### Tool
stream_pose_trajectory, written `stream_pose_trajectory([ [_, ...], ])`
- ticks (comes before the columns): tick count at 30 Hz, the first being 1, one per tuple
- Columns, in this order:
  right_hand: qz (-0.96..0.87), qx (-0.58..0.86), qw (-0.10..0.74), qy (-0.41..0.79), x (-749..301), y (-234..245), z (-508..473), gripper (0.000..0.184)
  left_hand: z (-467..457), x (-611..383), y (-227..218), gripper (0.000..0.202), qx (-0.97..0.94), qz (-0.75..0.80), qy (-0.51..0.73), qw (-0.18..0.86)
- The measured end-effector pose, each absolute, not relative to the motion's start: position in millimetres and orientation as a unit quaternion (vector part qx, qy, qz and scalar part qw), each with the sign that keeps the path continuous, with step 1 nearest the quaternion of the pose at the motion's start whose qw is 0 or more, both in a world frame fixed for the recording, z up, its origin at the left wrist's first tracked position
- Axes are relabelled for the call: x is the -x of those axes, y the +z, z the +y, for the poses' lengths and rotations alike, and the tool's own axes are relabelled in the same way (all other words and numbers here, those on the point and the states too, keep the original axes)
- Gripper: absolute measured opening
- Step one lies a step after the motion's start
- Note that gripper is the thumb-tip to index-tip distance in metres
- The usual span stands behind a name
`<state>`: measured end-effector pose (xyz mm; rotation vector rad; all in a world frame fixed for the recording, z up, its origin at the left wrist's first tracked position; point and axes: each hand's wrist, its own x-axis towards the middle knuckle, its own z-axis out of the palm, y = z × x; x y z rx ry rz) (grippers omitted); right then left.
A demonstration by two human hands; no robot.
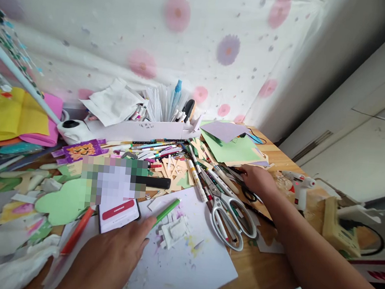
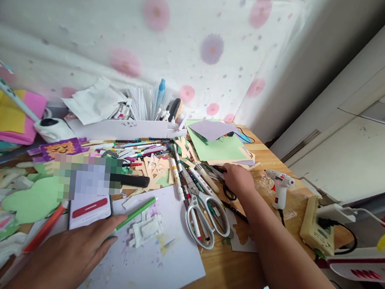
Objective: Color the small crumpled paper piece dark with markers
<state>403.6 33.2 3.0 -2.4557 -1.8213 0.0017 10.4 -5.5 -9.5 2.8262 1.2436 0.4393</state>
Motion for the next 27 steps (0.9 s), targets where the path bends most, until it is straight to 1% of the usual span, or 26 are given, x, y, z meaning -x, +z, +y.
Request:
stream_pose_trajectory([
  [3,-0.602,0.798,0.031,0.002,-406,4,33,0.037,-6,-5,-10,0.035,-0.911,0.400,0.077,-0.068],
  [4,-0.604,0.796,0.031,0.004,-410,6,30,0.036,-6,-4,-10,0.034,-0.910,0.401,0.066,-0.080],
  [7,-0.600,0.799,0.044,0.017,-430,21,9,0.025,-6,2,-10,0.030,-0.913,0.390,0.078,-0.091],
  [10,-0.580,0.809,0.094,0.024,-445,40,-24,0.011,-5,4,-9,0.027,-0.913,0.376,0.121,-0.097],
  [12,-0.566,0.798,0.197,0.063,-437,48,-45,0.007,-5,3,-6,0.026,-0.914,0.356,0.166,-0.103],
  [13,-0.567,0.777,0.255,0.099,-424,49,-55,0.010,-5,2,-4,0.025,-0.915,0.341,0.191,-0.100],
  [14,-0.539,0.696,0.433,0.193,-407,48,-63,0.011,-6,0,-2,0.025,-0.917,0.324,0.213,-0.091],
  [15,-0.501,0.598,0.548,0.302,-384,45,-70,0.014,-7,-1,-1,0.023,-0.921,0.304,0.231,-0.076],
  [16,-0.470,0.515,0.608,0.381,-359,40,-74,0.017,-8,-3,1,0.023,-0.927,0.285,0.239,-0.058],
  [17,-0.442,0.460,0.632,0.440,-332,33,-77,0.016,-9,-4,1,0.022,-0.934,0.267,0.235,-0.041],
  [19,-0.370,0.415,0.648,0.521,-284,18,-78,0.016,-11,-7,0,0.023,-0.950,0.232,0.205,-0.029],
  [21,-0.289,0.393,0.649,0.584,-251,5,-73,0.019,-13,-10,-4,0.033,-0.961,0.219,0.163,-0.036],
  [23,-0.222,0.386,0.644,0.622,-239,-4,-64,0.020,-16,-12,-9,0.043,-0.960,0.239,0.138,-0.045],
  [27,-0.205,0.425,0.658,0.587,-255,-10,-47,0.021,-19,-15,-13,0.049,-0.958,0.260,0.119,-0.038],
])
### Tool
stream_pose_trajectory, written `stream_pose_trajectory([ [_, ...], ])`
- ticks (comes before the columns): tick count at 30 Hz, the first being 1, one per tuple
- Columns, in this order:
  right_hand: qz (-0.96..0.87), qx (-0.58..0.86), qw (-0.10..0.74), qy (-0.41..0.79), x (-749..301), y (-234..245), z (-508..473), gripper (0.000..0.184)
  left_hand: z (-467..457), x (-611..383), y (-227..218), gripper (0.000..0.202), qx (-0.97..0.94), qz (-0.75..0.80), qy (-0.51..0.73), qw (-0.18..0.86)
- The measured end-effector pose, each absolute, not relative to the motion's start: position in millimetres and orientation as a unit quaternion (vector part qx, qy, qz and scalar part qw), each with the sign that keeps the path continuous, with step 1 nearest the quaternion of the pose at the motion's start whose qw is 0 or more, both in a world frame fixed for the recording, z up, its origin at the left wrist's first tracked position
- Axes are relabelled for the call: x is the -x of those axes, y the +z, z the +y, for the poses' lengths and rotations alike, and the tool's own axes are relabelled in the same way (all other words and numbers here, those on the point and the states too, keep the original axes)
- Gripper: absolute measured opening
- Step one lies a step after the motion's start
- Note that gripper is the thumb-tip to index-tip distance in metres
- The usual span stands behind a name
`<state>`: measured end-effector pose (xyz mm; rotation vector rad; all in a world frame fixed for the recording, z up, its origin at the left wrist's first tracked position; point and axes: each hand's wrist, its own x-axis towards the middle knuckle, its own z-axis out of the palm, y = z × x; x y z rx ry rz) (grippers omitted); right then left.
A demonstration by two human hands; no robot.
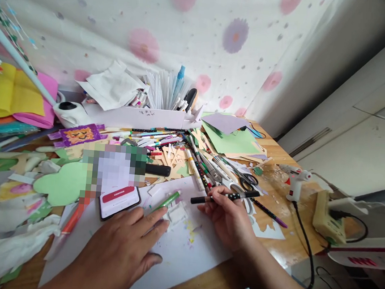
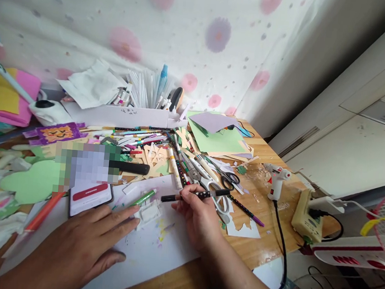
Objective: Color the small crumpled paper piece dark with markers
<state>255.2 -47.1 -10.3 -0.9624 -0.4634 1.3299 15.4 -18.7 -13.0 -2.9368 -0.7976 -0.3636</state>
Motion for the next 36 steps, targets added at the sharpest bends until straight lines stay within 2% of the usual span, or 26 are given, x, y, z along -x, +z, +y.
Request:
stream_pose_trajectory([
  [4,-0.270,0.440,0.646,0.562,-269,-6,-49,0.018,-19,-15,-7,0.039,0.952,-0.257,-0.166,-0.007],
  [8,-0.378,0.402,0.559,0.619,-254,-2,-59,0.020,-20,-18,4,0.032,0.918,-0.285,-0.257,-0.103],
  [12,-0.421,0.363,0.506,0.660,-230,-4,-63,0.020,-26,-22,11,0.031,0.908,-0.285,-0.279,-0.128],
  [15,-0.389,0.364,0.511,0.675,-217,-4,-62,0.015,-31,-23,13,0.034,0.906,-0.292,-0.264,-0.156],
  [19,-0.346,0.384,0.518,0.681,-211,3,-57,0.021,-32,-18,16,0.030,0.888,-0.319,-0.240,-0.230],
  [21,-0.322,0.388,0.545,0.670,-217,8,-52,0.023,-27,-12,20,0.030,0.867,-0.346,-0.225,-0.281],
  [24,-0.286,0.389,0.634,0.604,-231,15,-44,0.025,-21,-6,26,0.037,0.836,-0.383,-0.219,-0.326],
  [27,-0.304,0.398,0.631,0.592,-237,17,-41,0.022,-20,-9,26,0.029,0.860,-0.362,-0.214,-0.289],
  [30,-0.301,0.388,0.615,0.617,-232,12,-41,0.022,-23,-15,20,0.021,0.912,-0.274,-0.219,-0.213],
  [36,-0.280,0.384,0.581,0.660,-225,-5,-38,0.024,-23,-15,4,0.021,0.943,-0.241,-0.198,-0.117],
])
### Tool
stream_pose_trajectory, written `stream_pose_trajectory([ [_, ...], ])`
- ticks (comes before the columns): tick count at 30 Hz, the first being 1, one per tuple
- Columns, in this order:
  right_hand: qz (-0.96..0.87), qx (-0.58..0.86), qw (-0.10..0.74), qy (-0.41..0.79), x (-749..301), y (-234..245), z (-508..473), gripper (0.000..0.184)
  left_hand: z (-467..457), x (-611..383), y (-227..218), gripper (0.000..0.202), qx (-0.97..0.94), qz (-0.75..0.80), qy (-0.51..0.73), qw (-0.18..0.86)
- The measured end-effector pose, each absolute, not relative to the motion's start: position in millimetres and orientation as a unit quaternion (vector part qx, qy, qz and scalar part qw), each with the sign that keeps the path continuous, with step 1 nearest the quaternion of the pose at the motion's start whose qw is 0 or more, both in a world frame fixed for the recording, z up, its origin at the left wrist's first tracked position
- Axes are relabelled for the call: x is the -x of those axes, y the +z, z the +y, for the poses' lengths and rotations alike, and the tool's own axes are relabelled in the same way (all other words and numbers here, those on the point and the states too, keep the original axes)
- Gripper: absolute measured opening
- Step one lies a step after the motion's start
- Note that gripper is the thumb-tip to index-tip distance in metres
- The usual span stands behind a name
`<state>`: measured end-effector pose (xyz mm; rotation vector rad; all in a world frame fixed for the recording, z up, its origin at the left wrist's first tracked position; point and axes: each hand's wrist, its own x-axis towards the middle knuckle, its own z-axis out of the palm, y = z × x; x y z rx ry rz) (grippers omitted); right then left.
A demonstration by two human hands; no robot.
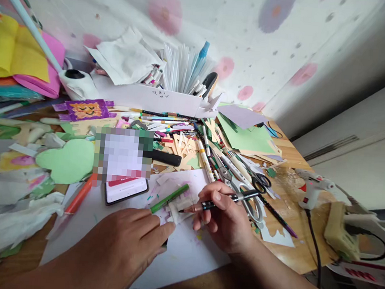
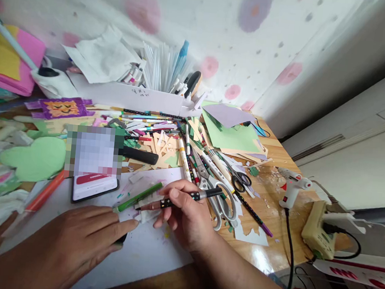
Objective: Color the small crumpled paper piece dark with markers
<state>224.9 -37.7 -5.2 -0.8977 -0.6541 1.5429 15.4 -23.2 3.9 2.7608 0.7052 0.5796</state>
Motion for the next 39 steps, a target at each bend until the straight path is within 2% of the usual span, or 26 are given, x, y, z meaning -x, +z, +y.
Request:
stream_pose_trajectory([
  [7,-0.299,0.393,0.587,0.642,-227,-20,-34,0.021,-20,-16,-3,0.024,-0.934,0.283,0.182,0.122],
  [12,-0.392,0.437,0.613,0.529,-235,-29,-33,0.020,-20,-16,-2,0.028,-0.939,0.261,0.215,0.057],
  [16,-0.512,0.514,0.533,0.436,-240,-29,-34,0.022,-21,-17,-5,0.034,-0.948,0.252,0.194,0.028],
  [20,-0.605,0.555,0.458,0.341,-239,-26,-37,0.021,-22,-22,-9,0.032,-0.950,0.263,0.166,0.032],
  [29,-0.654,0.553,0.408,0.317,-237,-23,-37,0.021,-27,-26,-28,0.027,-0.940,0.290,0.176,0.010],
  [39,-0.658,0.557,0.392,0.321,-237,-20,-39,0.021,-26,-27,-23,0.024,-0.940,0.300,0.160,0.029],
])
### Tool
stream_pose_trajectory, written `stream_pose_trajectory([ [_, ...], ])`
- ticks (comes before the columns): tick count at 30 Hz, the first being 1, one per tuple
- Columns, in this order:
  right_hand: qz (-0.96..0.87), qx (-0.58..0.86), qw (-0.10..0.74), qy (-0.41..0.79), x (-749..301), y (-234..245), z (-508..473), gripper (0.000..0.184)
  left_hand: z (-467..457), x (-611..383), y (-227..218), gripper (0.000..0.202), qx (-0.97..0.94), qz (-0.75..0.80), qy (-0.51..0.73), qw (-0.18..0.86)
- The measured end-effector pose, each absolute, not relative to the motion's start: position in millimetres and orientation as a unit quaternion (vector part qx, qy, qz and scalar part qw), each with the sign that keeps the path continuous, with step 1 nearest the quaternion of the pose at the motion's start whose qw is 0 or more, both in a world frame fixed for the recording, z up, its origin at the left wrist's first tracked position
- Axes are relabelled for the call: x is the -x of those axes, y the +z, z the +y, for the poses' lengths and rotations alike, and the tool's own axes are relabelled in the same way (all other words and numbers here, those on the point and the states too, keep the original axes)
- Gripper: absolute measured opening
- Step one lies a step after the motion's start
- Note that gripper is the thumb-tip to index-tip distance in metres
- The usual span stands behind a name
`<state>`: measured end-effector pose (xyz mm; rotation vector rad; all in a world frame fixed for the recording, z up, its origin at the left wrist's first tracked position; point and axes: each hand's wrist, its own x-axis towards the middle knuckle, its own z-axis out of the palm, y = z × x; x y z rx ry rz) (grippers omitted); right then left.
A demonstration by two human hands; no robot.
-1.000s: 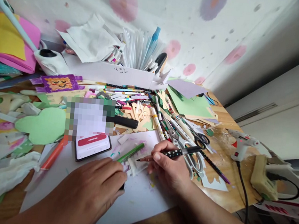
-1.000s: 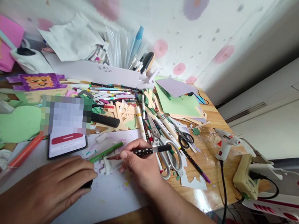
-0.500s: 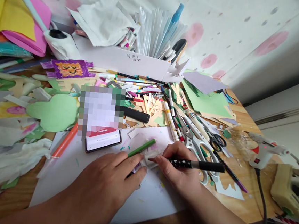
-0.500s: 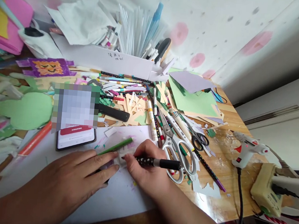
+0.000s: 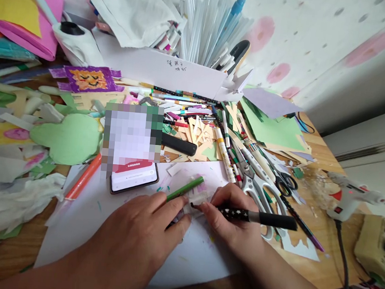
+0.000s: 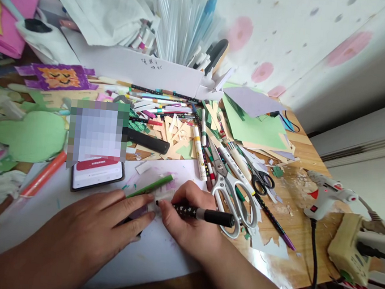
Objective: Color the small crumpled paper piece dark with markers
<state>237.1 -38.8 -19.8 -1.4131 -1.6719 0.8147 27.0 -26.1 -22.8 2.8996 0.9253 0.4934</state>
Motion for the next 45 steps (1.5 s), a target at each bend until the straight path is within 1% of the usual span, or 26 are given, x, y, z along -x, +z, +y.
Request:
stream_pose_trajectory([
  [7,-0.658,0.559,0.393,0.317,-237.7,-19.2,-39.1,0.021,-26.8,-27.5,-22.1,0.025,-0.940,0.301,0.162,0.023],
  [11,-0.656,0.556,0.386,0.335,-237.1,-19.2,-38.6,0.023,-26.5,-28.3,-21.2,0.025,-0.941,0.300,0.155,0.024],
  [20,-0.644,0.566,0.405,0.318,-236.9,-19.1,-38.5,0.021,-27.3,-26.7,-24.0,0.026,-0.941,0.301,0.150,0.038],
  [24,-0.652,0.571,0.397,0.301,-236.4,-20.8,-37.9,0.021,-28.9,-25.5,-27.4,0.026,-0.940,0.303,0.156,0.029],
  [29,-0.619,0.595,0.428,0.282,-237.3,-21.5,-37.7,0.021,-27.6,-25.5,-25.9,0.027,-0.942,0.301,0.144,0.035],
  [34,-0.646,0.570,0.407,0.304,-236.5,-21.6,-37.4,0.021,-28.3,-25.7,-26.2,0.028,-0.941,0.303,0.144,0.040],
  [40,-0.599,0.602,0.441,0.290,-239.3,-23.8,-36.8,0.021,-28.1,-24.8,-26.2,0.028,-0.941,0.301,0.152,0.034],
  [45,-0.632,0.576,0.416,0.311,-238.2,-22.8,-37.2,0.021,-28.4,-24.2,-26.0,0.029,-0.942,0.301,0.145,0.041],
])
